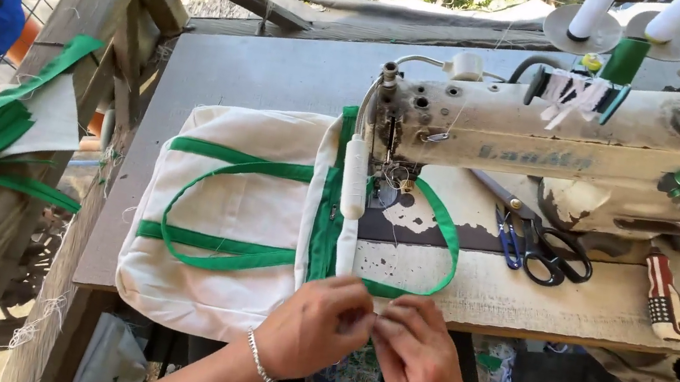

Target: A person uses an industrial sewing machine to sew straps onto a tote bag, using a screwdriver for fine adjustments and fabric alignment.

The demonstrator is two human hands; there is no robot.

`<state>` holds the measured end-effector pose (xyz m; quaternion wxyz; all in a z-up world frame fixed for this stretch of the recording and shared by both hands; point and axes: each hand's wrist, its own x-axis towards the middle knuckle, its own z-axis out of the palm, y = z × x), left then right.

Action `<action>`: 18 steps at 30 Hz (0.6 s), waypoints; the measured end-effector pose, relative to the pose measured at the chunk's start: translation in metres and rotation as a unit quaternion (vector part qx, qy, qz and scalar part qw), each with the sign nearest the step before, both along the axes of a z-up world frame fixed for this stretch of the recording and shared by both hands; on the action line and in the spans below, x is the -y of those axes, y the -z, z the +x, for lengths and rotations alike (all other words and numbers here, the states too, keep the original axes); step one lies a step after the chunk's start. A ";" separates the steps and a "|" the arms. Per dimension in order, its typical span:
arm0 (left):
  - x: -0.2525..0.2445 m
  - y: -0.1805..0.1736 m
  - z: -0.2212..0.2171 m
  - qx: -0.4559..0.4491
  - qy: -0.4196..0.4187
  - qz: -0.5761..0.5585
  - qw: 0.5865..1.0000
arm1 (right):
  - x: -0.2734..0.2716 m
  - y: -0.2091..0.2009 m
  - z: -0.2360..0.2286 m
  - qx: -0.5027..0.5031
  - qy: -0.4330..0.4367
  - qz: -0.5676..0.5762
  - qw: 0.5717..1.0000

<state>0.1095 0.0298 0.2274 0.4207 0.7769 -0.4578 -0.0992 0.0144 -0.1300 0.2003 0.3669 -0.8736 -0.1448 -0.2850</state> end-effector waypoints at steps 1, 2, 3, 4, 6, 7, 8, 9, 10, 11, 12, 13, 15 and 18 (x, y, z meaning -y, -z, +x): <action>0.004 0.000 0.001 -0.027 -0.029 -0.054 0.998 | -0.005 -0.005 0.004 0.009 0.020 0.076 0.997; 0.009 0.002 0.000 -0.026 -0.026 -0.053 0.998 | -0.005 -0.004 0.007 0.011 0.023 0.076 0.997; 0.014 0.003 -0.002 -0.063 -0.035 -0.100 0.992 | -0.006 -0.003 0.010 0.019 0.045 0.114 0.992; 0.021 0.005 -0.002 -0.102 -0.040 -0.148 0.983 | -0.004 -0.003 0.013 0.028 0.070 0.149 0.986; 0.025 0.005 -0.001 -0.122 -0.037 -0.179 0.976 | 0.002 -0.008 0.014 0.037 0.071 0.114 0.990; 0.029 0.005 -0.001 -0.144 -0.042 -0.209 0.966 | 0.006 -0.010 0.014 0.043 0.066 0.079 0.994; 0.029 0.012 0.009 -0.146 -0.034 -0.209 0.966 | 0.028 -0.010 0.012 0.043 0.074 0.077 0.993; 0.028 0.018 0.019 -0.151 -0.062 -0.178 0.970 | 0.048 -0.012 0.010 0.050 0.104 0.037 0.993; 0.024 0.024 0.030 -0.153 -0.095 -0.145 0.973 | 0.065 -0.012 0.009 0.056 0.129 0.001 0.990; 0.022 0.033 0.053 -0.153 -0.093 -0.143 0.973 | 0.109 0.006 -0.002 0.056 0.133 0.002 0.990; 0.019 0.041 0.074 -0.136 -0.176 -0.073 0.972 | 0.154 0.022 -0.011 0.028 0.301 -0.119 0.946; 0.015 0.049 0.096 -0.118 -0.258 -0.003 0.959 | 0.198 0.038 -0.018 0.003 0.455 -0.234 0.859; 0.023 0.053 0.119 -0.151 -0.238 -0.037 0.959 | 0.251 0.050 -0.026 -0.161 0.494 -0.201 0.830; 0.041 0.061 0.146 -0.135 -0.233 -0.028 0.963 | 0.285 0.052 -0.024 -0.381 0.501 -0.141 0.764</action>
